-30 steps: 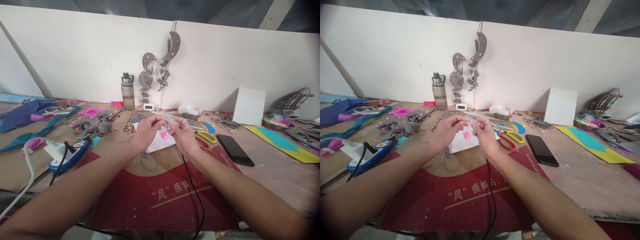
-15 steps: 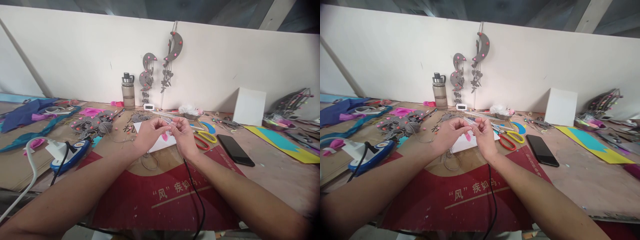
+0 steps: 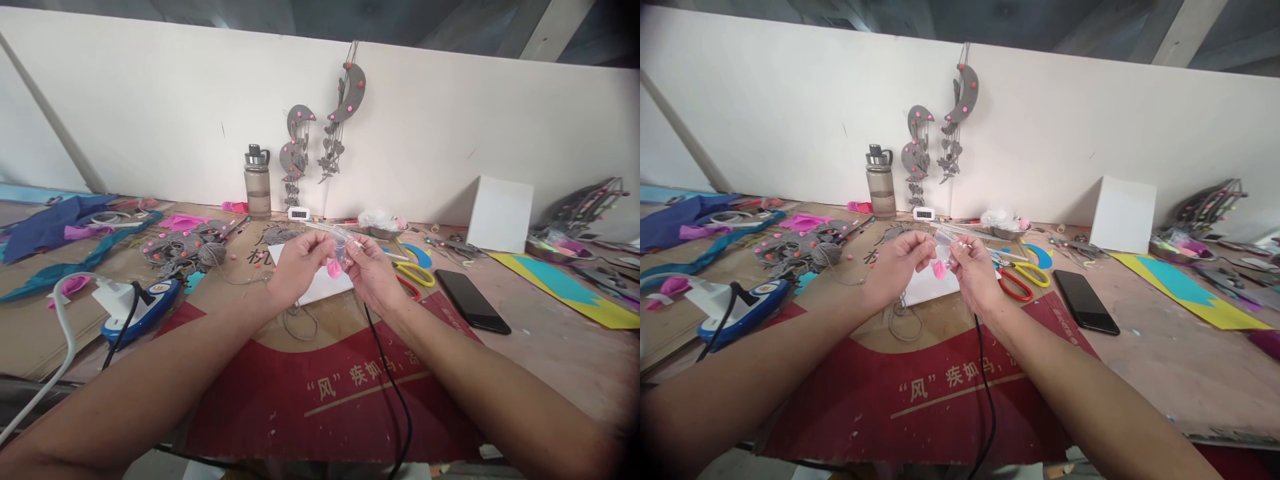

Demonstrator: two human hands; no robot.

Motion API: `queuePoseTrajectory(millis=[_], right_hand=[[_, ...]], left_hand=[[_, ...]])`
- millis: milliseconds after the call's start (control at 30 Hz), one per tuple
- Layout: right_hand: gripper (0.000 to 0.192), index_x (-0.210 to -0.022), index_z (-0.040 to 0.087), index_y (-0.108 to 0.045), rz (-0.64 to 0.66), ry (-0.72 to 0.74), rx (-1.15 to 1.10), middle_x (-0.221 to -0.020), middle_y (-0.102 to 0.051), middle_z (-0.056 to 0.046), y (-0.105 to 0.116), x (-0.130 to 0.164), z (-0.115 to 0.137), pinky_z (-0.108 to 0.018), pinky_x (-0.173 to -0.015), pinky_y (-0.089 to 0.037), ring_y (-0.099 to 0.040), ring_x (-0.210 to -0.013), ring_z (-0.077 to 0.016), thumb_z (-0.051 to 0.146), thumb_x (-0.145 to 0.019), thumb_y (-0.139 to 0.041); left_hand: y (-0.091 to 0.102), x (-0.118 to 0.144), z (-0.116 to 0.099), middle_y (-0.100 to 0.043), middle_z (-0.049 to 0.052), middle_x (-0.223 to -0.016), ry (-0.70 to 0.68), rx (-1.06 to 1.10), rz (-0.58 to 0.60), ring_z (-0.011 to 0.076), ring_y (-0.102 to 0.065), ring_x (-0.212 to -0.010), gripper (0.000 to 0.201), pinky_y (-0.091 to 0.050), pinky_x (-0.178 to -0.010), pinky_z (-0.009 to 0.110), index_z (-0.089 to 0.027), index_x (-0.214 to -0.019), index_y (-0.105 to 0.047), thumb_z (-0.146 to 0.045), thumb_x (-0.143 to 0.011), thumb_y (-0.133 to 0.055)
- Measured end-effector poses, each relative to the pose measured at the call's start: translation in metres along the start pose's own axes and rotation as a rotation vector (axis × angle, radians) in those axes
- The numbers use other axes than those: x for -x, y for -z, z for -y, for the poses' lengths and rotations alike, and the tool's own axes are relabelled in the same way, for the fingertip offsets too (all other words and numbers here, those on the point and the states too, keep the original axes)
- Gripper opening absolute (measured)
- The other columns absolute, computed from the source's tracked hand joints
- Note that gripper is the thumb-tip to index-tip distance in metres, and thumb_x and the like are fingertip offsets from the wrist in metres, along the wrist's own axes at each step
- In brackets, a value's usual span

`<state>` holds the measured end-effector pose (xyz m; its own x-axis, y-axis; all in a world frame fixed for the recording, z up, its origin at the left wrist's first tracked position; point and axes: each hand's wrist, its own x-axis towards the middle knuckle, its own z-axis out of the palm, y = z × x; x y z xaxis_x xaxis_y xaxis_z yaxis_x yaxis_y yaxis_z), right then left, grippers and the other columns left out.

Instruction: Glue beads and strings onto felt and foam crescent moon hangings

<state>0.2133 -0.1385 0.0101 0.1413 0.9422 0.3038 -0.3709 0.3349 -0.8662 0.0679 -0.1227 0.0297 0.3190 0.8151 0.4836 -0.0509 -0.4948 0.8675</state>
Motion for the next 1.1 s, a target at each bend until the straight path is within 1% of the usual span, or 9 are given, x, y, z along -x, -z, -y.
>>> queuePoseTrajectory(millis=[133,200,267,333,400,567,733,900,1100], right_hand=[[0.031,-0.086,0.024,-0.056,0.04,0.045,0.074,-0.065,-0.048,0.006,0.001,0.001,-0.002,-0.026,-0.057,-0.039,-0.043,-0.057,-0.0093,0.04,-0.07,-0.077],[0.029,-0.085,0.024,-0.058,0.057,0.053,0.113,-0.065,-0.048,0.006,0.0,0.003,-0.002,-0.026,-0.058,-0.039,-0.043,-0.057,-0.0097,0.041,-0.071,-0.076],[0.029,-0.084,0.023,-0.059,0.059,0.05,0.129,-0.066,-0.049,0.005,-0.001,0.004,-0.002,-0.026,-0.058,-0.039,-0.044,-0.058,-0.0097,0.041,-0.07,-0.077],[0.03,-0.083,0.023,-0.06,0.061,0.054,0.142,-0.069,-0.052,0.005,-0.001,0.003,-0.002,-0.026,-0.058,-0.039,-0.045,-0.058,-0.0096,0.041,-0.068,-0.079],[0.03,-0.082,0.023,-0.06,0.064,0.066,0.169,-0.074,-0.055,0.004,0.0,0.003,-0.003,-0.026,-0.059,-0.039,-0.045,-0.059,-0.0093,0.041,-0.067,-0.079],[0.026,-0.086,0.023,-0.061,0.062,0.091,0.226,-0.078,-0.055,0.003,0.003,0.002,-0.006,-0.026,-0.061,-0.039,-0.046,-0.062,-0.0099,0.04,-0.072,-0.075],[0.017,-0.078,0.021,-0.06,0.075,0.13,0.306,-0.075,-0.054,0.003,0.008,0.003,-0.01,-0.027,-0.065,-0.038,-0.045,-0.066,-0.0113,0.035,-0.077,-0.069],[0.013,-0.075,0.021,-0.058,0.063,0.152,0.356,-0.07,-0.052,0.004,0.009,0.003,-0.013,-0.027,-0.063,-0.034,-0.042,-0.064,-0.0117,0.03,-0.077,-0.067],[0.013,-0.08,0.02,-0.058,0.0,0.21,0.401,-0.072,-0.054,0.003,0.01,-0.001,-0.012,-0.027,-0.065,-0.036,-0.044,-0.066,-0.0116,0.029,-0.078,-0.067]], left_hand=[[0.009,-0.01,0.008,-0.062,0.002,-0.077,-0.019,-0.043,-0.148,0.0114,-0.05,-0.065,0.021,-0.041,-0.06,0.025,-0.019,-0.081,-0.061,-0.036,-0.089,-0.052],[0.011,-0.012,0.012,-0.065,0.003,-0.086,-0.028,-0.089,-0.169,0.0131,-0.054,-0.073,0.023,-0.044,-0.066,0.026,-0.02,-0.085,-0.063,-0.04,-0.09,-0.052],[0.011,-0.012,0.013,-0.067,0.003,-0.091,0.003,-0.104,-0.123,0.0144,-0.056,-0.08,0.023,-0.045,-0.07,0.027,-0.02,-0.087,-0.065,-0.041,-0.087,-0.056],[0.009,-0.011,0.014,-0.068,0.003,-0.087,0.047,-0.084,-0.053,0.0147,-0.058,-0.079,0.022,-0.045,-0.071,0.027,-0.019,-0.084,-0.067,-0.04,-0.084,-0.06],[0.008,-0.01,0.015,-0.067,0.002,-0.08,0.071,-0.046,-0.016,0.0139,-0.057,-0.075,0.022,-0.045,-0.071,0.026,-0.017,-0.08,-0.066,-0.039,-0.081,-0.064],[0.008,-0.009,0.015,-0.063,0.0,-0.075,0.045,0.03,-0.028,0.0124,-0.055,-0.071,0.023,-0.043,-0.069,0.025,-0.016,-0.08,-0.065,-0.039,-0.08,-0.065],[0.007,-0.007,0.013,-0.064,0.001,-0.078,0.043,-0.008,-0.001,0.0129,-0.055,-0.072,0.02,-0.043,-0.069,0.026,-0.016,-0.079,-0.065,-0.035,-0.08,-0.064],[0.003,-0.005,0.011,-0.063,0.001,-0.076,0.055,-0.04,0.015,0.0131,-0.054,-0.071,0.013,-0.042,-0.069,0.026,-0.016,-0.079,-0.064,-0.028,-0.08,-0.061],[0.003,-0.006,0.014,-0.063,0.001,-0.077,0.086,0.036,0.02,0.0129,-0.054,-0.071,0.021,-0.042,-0.068,0.026,-0.016,-0.079,-0.064,-0.036,-0.079,-0.064]])
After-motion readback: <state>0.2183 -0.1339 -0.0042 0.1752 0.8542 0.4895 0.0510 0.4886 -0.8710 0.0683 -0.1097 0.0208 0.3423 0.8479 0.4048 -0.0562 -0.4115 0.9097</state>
